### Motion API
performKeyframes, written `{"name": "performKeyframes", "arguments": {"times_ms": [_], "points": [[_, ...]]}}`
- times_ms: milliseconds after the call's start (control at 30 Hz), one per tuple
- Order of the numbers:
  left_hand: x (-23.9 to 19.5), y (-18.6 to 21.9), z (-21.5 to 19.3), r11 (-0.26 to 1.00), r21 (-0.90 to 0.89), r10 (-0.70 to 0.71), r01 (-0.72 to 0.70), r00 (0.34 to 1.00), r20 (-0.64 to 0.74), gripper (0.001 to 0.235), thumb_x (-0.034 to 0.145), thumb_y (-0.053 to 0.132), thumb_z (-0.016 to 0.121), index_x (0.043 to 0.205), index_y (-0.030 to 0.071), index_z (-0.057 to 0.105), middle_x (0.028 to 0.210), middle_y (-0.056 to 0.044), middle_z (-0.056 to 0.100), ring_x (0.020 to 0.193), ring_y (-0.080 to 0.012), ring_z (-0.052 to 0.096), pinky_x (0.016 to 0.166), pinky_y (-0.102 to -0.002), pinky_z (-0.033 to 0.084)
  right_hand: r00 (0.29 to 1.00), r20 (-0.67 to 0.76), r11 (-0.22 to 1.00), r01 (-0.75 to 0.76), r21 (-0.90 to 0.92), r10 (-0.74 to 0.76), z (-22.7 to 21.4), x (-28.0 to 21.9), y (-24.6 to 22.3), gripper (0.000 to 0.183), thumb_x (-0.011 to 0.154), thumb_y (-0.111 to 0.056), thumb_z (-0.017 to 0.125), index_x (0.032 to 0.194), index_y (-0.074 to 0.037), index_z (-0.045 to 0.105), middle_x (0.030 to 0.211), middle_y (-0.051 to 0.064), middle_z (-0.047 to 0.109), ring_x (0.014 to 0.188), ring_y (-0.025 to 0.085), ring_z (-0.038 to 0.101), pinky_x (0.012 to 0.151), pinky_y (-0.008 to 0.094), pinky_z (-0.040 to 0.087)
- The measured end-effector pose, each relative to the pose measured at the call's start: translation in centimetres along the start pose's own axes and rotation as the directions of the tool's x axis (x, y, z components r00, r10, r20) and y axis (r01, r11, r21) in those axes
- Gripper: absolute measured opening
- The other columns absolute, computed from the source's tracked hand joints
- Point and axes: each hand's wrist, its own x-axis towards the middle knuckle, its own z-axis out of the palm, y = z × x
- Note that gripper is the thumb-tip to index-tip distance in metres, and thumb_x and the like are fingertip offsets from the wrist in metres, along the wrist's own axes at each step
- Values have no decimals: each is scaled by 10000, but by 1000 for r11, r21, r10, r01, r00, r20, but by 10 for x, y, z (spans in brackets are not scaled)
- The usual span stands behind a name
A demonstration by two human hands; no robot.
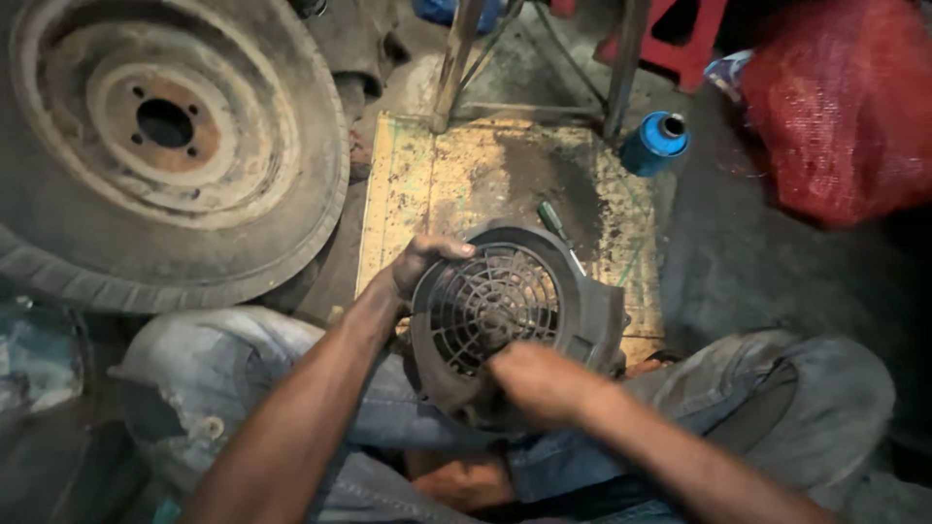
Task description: The person scrubs a circular metal mechanical part with a wire brush and then wipes it with a cloth. The person rotates the part to clean different areas.
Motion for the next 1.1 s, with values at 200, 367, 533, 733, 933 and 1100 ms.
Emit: {"name": "performKeyframes", "arguments": {"times_ms": [200,367,533,733,933,1100], "points": [[15,-8,-14,992,31,119,-120,993,24,415,957,293,625,1154,-62,707,1020,-223,735,767,-257,744,722,-350,630,618,-724,855,155,494,306,-40,33,6,537,786,-171,769,1283,-21,629,1205,214,693,1105,366,681,930,426,534],[26,-7,-29,994,45,101,-97,990,-93,367,953,259,637,1111,-66,700,981,-185,763,776,-241,747,746,-350,629,634,-709,914,6,405,310,14,63,-55,404,893,-175,763,1271,-74,662,1211,204,639,1109,385,629,945,439,526],[10,-8,-10,990,119,87,-74,991,-101,406,936,301,637,1117,-51,726,925,-182,773,699,-231,731,666,-351,619,865,-432,927,346,147,-255,14,14,-19,560,582,-46,744,1142,-46,741,1256,200,620,1140,408,582,999,500,470],[9,-1,9,997,56,53,-50,998,-46,417,921,281,629,1164,-52,690,1011,-185,765,822,-241,750,795,-362,632,987,-158,930,24,368,37,-26,5,42,273,919,-88,605,1105,-94,804,1105,97,770,1033,264,749,947,377,568],[-2,6,40,996,-40,76,-76,997,6,469,875,268,614,1217,-49,667,1087,-194,776,932,-260,754,894,-377,624,541,-708,734,224,641,453,-21,64,-17,389,858,-193,787,1166,-6,643,1062,172,701,976,317,685,864,429,552],[-13,-1,33,998,-58,18,-20,999,-29,499,864,281,620,1232,-52,666,1059,-233,771,896,-298,753,846,-418,630,823,-522,679,252,689,223,25,33,-56,395,900,-192,597,1281,-140,687,1098,112,758,1025,330,750,922,410,589]]}}
